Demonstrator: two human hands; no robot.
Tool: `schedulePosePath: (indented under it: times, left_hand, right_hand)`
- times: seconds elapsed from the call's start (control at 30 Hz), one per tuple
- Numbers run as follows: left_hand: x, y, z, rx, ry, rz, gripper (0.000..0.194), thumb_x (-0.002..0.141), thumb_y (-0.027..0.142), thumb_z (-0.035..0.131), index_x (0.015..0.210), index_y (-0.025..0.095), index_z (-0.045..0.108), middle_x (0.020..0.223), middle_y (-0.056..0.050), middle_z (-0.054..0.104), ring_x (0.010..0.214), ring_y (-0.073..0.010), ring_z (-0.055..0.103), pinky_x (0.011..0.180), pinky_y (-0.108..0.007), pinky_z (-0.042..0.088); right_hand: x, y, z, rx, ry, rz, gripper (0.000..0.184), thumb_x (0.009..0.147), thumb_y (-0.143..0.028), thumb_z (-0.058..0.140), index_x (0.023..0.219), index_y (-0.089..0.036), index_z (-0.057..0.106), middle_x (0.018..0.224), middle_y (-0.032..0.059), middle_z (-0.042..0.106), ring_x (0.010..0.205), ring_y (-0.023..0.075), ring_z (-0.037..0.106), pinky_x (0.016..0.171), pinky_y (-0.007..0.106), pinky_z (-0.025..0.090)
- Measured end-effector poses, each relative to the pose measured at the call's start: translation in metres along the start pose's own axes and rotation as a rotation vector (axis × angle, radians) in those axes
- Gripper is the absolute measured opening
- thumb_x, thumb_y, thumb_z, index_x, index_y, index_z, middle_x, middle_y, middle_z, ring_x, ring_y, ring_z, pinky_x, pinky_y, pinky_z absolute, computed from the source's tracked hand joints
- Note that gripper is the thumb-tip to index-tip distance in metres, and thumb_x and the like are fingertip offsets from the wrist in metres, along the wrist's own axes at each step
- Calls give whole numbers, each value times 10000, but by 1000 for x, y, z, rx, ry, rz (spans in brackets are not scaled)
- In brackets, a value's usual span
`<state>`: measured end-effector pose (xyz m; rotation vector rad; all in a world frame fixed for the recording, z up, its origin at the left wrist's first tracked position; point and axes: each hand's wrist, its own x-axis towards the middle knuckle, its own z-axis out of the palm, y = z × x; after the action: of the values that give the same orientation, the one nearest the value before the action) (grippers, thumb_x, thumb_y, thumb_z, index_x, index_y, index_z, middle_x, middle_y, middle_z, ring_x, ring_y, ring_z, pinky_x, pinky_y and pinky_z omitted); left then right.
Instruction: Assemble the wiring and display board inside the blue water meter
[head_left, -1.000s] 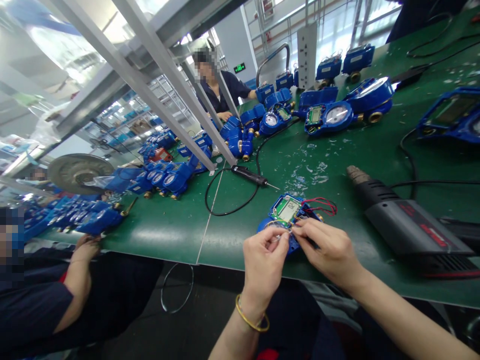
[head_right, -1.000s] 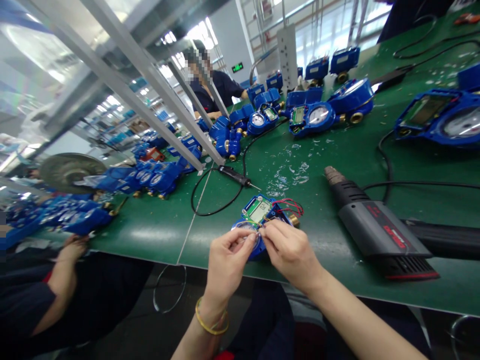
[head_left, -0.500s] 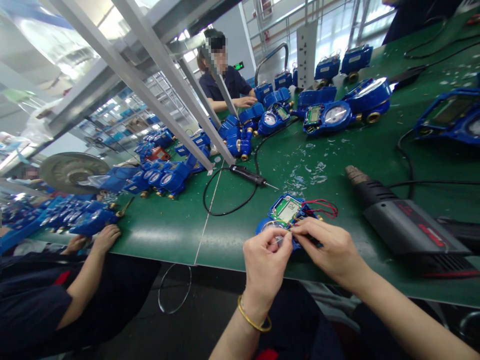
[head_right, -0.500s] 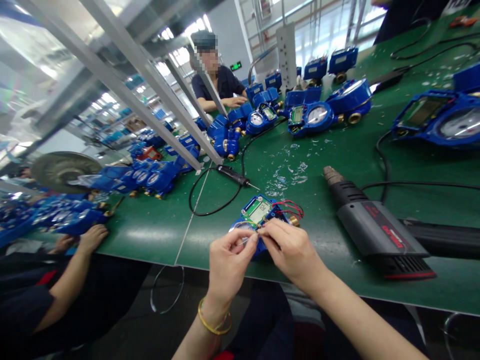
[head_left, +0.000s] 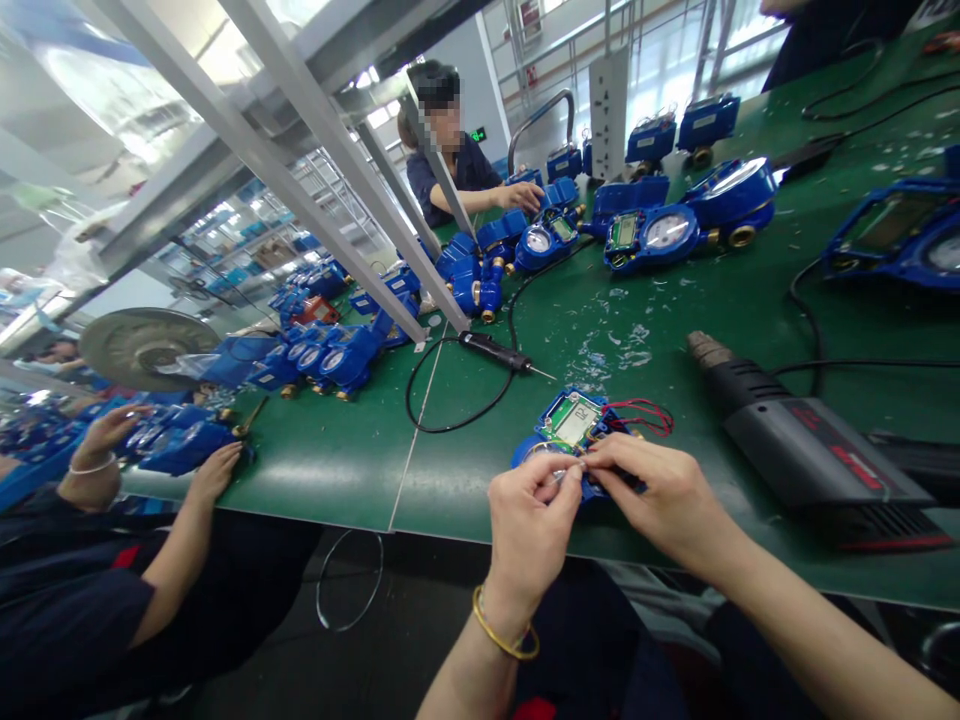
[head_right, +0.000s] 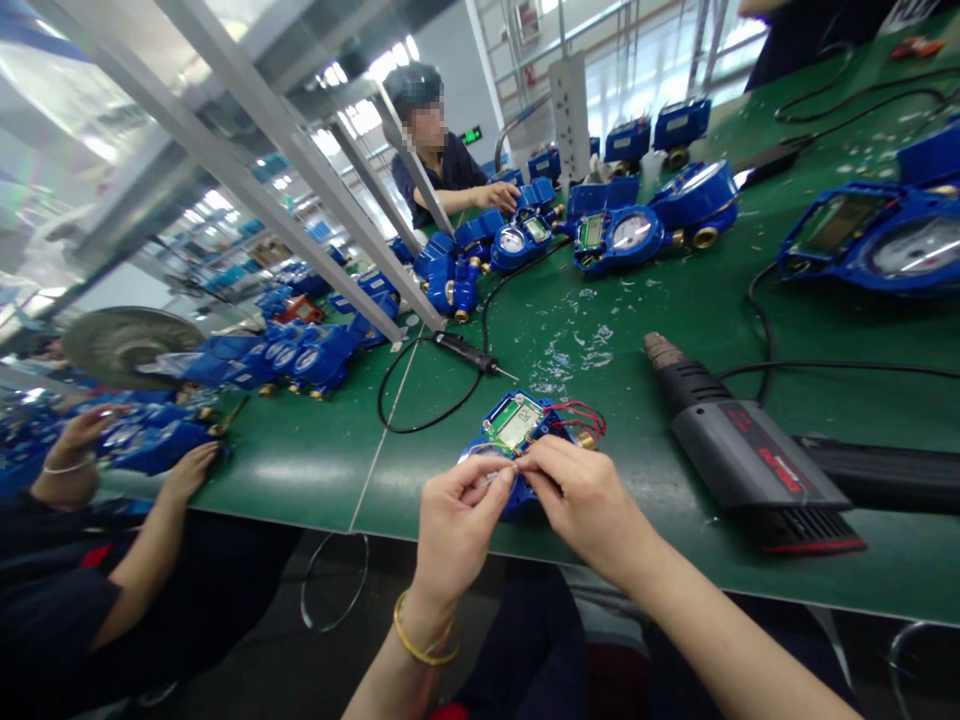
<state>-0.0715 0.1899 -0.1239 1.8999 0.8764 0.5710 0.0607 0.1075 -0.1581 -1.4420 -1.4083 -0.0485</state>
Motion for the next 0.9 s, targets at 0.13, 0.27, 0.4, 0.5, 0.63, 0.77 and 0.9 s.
schedulePosePath:
  times: [0.13,0.27,0.4,0.5,0.63,0.77,0.9]
  left_hand:
    - [2,1,2,12,-3,11,183,859,323,640,816,187,755,508,60,364,477,-75,267,476,-246,215]
    - [4,-1,2,49,3,5,183,841,330,653,789,188,756,505,60,323,478,-80,257,474,-256,192]
    - [5,0,2,70,11,-11,195,835,348,659,777,186,750,499,65,302,473,-80,247,474,-256,190]
    - [5,3,3,82,14,0,186,831,327,652,748,185,738,491,68,290,468,-78,253,477,-254,194]
    - [4,5,6,115,50,34,158,820,284,640,723,189,722,488,67,313,465,-78,268,474,-255,190]
    - [4,4,6,145,62,53,158,836,299,638,748,203,727,501,62,352,471,-82,288,478,-259,193]
    - [3,3,4,138,31,47,180,875,315,604,813,204,732,502,69,337,464,-80,292,490,-255,218]
  right_hand:
    - [0,2,-1,-11,20,-11,179,926,-82,514,835,-172,639,846,60,716,767,169,698,671,238,560]
    - [0,3,-1,1,24,-13,169,918,-65,526,851,-161,648,856,63,717,791,165,700,701,224,554]
    - [1,4,-5,62,-23,48,155,913,-66,540,878,-165,653,857,31,712,774,143,688,723,217,533]
    - [3,3,-11,152,-92,162,146,914,-99,554,902,-180,675,868,1,719,769,124,681,719,203,519]
    - [6,3,-18,276,-175,318,140,911,-162,571,910,-204,704,890,-17,726,803,116,680,727,190,512]
    - [8,4,-19,350,-202,378,137,898,-202,587,919,-222,722,890,-29,728,801,113,676,718,192,511]
    - [8,5,-18,396,-204,423,129,890,-230,606,916,-224,733,887,-31,730,786,108,680,708,184,524]
